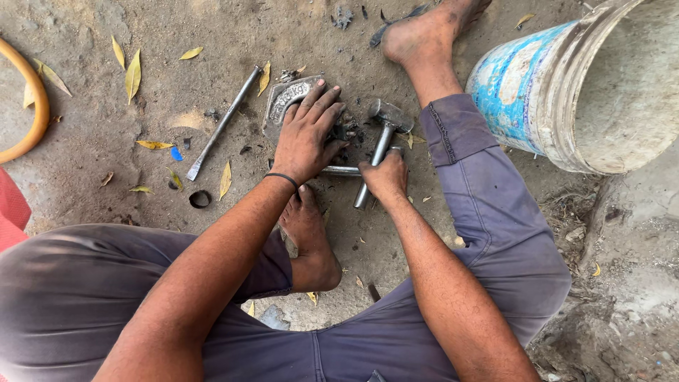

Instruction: The person sits on the ground and uses a hammer and metal rod to strike and shape a coiled copper wire inside a metal housing. They repeatedly adjust the wire and strike it to fit it into the housing.

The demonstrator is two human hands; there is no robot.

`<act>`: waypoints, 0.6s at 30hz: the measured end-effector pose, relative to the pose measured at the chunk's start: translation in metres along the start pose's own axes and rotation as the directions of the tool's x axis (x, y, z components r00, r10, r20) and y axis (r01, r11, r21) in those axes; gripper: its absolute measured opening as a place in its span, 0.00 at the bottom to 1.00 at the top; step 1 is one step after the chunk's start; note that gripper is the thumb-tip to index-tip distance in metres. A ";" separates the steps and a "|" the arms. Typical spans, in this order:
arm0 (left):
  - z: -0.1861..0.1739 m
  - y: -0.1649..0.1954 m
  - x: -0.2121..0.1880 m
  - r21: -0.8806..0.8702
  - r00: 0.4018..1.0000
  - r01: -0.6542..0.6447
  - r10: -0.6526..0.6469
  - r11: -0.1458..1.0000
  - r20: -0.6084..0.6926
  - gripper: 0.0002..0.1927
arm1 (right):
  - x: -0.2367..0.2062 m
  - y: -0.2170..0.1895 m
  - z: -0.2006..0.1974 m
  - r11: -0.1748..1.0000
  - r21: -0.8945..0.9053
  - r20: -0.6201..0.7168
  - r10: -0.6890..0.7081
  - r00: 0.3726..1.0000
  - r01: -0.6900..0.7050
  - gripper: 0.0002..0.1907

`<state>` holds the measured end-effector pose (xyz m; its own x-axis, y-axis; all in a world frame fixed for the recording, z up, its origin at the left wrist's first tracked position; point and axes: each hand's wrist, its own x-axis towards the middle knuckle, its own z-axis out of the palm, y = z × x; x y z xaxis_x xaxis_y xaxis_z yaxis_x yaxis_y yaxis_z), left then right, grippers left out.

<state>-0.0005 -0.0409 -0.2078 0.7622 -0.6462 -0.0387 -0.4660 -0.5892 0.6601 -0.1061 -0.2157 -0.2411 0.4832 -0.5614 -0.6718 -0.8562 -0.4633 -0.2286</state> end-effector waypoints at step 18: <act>0.001 -0.008 -0.001 -0.010 1.000 -0.013 0.013 1.000 -0.005 0.38 | 0.001 0.000 0.000 1.000 -0.004 -0.011 -0.013 1.000 0.013 0.26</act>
<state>0.0021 -0.0360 -0.2135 0.7582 -0.6515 -0.0260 -0.4718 -0.5757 0.6678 -0.1057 -0.2167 -0.2420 0.4965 -0.5625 -0.6611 -0.8489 -0.4738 -0.2344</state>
